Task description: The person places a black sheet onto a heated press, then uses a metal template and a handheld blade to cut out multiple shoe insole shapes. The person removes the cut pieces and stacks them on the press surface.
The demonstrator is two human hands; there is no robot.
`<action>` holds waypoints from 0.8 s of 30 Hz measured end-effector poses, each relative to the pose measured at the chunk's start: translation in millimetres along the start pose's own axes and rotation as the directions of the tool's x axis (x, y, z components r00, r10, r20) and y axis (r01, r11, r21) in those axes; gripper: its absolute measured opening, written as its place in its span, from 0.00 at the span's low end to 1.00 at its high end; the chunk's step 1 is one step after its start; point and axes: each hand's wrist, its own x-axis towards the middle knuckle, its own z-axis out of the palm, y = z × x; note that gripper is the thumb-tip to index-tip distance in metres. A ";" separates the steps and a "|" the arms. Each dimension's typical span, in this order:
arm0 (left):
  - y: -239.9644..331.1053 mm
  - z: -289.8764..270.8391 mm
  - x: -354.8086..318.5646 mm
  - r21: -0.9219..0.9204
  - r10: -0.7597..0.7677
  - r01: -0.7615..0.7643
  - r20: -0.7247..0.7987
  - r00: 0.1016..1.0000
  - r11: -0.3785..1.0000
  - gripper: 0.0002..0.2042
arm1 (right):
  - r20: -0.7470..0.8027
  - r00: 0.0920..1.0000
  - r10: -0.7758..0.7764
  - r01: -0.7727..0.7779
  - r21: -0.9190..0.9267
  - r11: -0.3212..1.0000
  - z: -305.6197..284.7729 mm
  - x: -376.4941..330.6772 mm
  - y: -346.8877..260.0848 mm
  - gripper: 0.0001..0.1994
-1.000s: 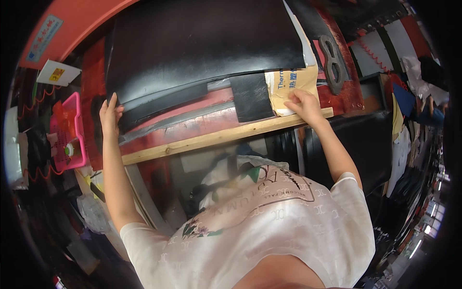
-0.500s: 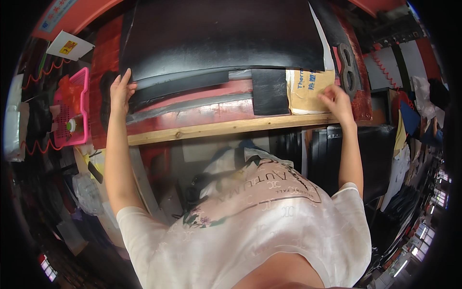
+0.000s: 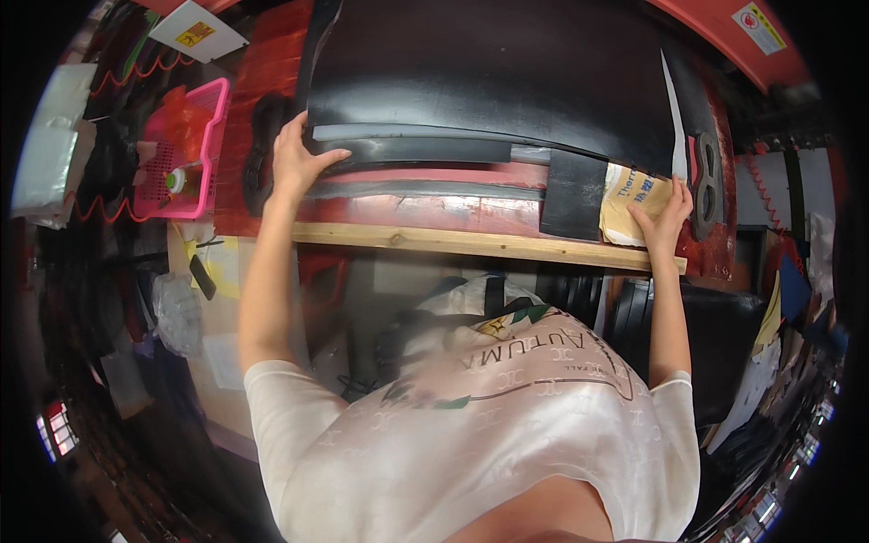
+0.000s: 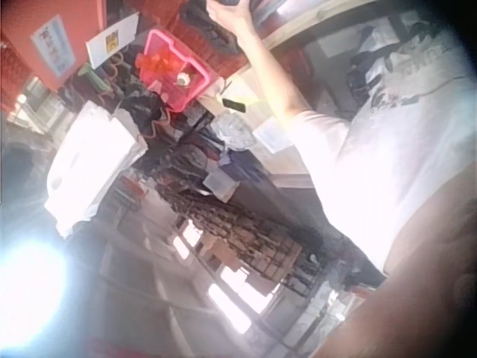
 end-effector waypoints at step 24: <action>2.3 31.4 -30.2 0.116 0.229 -0.208 -0.210 0.951 0.971 0.46 | -0.028 0.999 0.027 -0.026 0.040 0.999 -2.6 2.9 -3.8 0.51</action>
